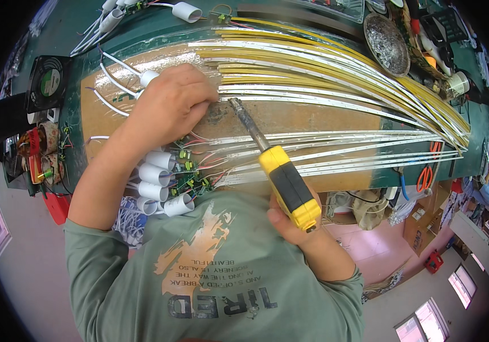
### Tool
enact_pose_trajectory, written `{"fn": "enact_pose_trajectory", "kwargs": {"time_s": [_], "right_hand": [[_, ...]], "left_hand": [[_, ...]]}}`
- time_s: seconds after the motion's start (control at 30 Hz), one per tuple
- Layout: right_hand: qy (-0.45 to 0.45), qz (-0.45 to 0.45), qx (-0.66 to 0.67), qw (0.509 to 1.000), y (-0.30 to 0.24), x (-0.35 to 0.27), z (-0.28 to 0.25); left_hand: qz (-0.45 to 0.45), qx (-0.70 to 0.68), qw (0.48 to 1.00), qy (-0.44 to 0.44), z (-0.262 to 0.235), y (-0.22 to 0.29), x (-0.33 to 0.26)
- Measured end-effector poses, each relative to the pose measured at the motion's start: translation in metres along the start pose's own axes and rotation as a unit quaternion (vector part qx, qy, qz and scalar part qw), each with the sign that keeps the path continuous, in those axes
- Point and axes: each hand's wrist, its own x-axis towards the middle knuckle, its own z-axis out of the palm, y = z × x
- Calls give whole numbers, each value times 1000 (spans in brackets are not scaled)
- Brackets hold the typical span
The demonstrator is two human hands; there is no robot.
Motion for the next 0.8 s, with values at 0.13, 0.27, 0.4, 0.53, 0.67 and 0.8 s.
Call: {"fn": "enact_pose_trajectory", "kwargs": {"time_s": [0.13,0.27,0.4,0.53,0.67,0.8], "right_hand": [[35,-1,38,999,-3,3,6],[33,12,70,997,-5,3,7],[34,13,32,999,-3,3,5],[48,19,25,998,-3,3,7],[51,29,18,998,-7,3,8],[39,21,-11,999,-6,3,5]], "left_hand": [[-3,1,1000,1,1,0,-1],[-1,4,1000,-1,2,-1,-1],[-4,3,1000,0,2,-1,-1],[-4,6,1000,-1,2,-1,-1],[-3,7,1000,2,2,0,-1],[1,-2,1000,6,2,0,0]]}}
